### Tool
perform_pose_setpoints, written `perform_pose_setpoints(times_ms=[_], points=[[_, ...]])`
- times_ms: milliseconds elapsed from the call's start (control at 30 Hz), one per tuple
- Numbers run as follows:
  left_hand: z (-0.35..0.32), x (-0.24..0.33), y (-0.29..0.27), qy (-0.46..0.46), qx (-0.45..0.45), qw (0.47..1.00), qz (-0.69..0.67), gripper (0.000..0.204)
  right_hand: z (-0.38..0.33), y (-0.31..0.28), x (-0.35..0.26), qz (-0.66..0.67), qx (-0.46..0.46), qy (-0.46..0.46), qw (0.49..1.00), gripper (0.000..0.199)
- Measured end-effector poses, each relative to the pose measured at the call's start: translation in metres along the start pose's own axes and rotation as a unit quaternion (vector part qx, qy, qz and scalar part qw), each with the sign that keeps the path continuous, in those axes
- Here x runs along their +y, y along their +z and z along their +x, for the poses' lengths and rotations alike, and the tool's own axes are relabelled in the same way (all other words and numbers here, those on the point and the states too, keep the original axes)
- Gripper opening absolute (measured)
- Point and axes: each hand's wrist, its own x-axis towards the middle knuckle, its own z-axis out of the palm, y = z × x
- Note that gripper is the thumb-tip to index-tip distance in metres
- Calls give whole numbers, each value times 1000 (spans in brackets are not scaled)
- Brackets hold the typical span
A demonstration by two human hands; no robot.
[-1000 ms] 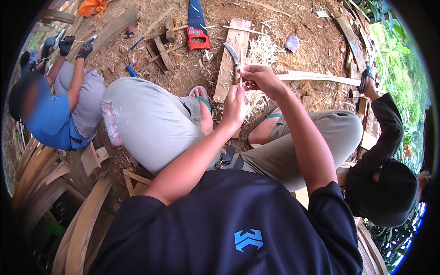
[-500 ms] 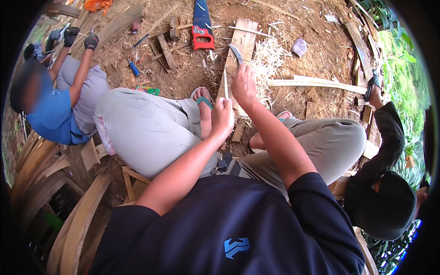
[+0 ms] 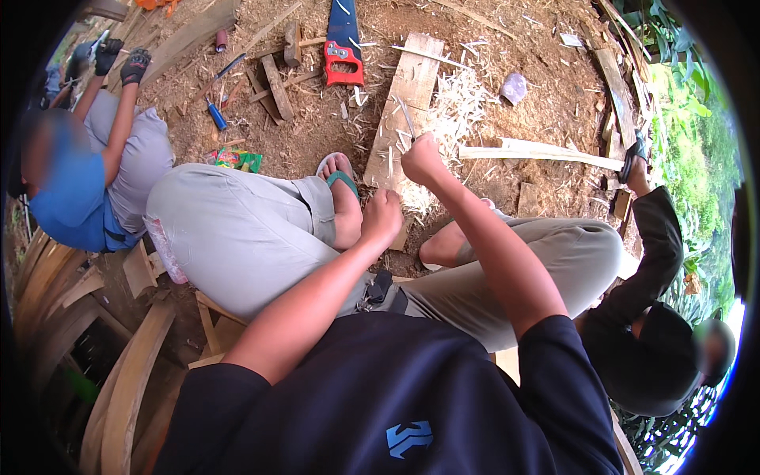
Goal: The person sits on the ground and uses a sharpening stone to sharpen a small metal tool held in their left hand. They rub the tool against the stone repeatedly, adjusting the angle and pressure to refine the edge.
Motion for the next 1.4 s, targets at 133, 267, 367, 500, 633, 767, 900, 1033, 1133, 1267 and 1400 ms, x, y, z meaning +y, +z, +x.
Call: perform_pose_setpoints(times_ms=[133,267,367,500,633,767,900,1033,1133,1267,1400], points=[[-1,1,0,4,12,1000,7,44,-49,-41,23,-177,-165,-160,957,35],[-10,23,-9,-1,19,999,50,46,-116,-73,20,27,-26,19,999,33],[-11,25,-11,-3,30,997,68,47,-128,-76,18,-26,-43,11,999,44],[-16,30,-16,-22,48,993,104,50,-132,-67,18,-42,-56,-22,997,47],[-21,32,-20,-40,59,989,131,52,-136,-75,5,-68,-52,-39,996,47],[-25,36,-23,-44,39,990,132,53,-132,-73,6,-97,-67,-38,992,47],[-10,20,-16,-22,26,992,124,50,-134,-67,1,-125,-45,-38,990,46],[-2,9,-14,20,-37,999,4,49,-137,-68,0,-125,-53,-22,991,44],[-3,13,-11,13,-64,995,-81,47,-136,-51,12,-97,0,-36,995,44],[-7,17,-13,-11,-82,989,-121,44,-140,-57,6,-116,-30,-42,992,44],[-11,21,-13,5,-76,989,-127,42,-138,-64,2,-131,-80,-28,988,42]])
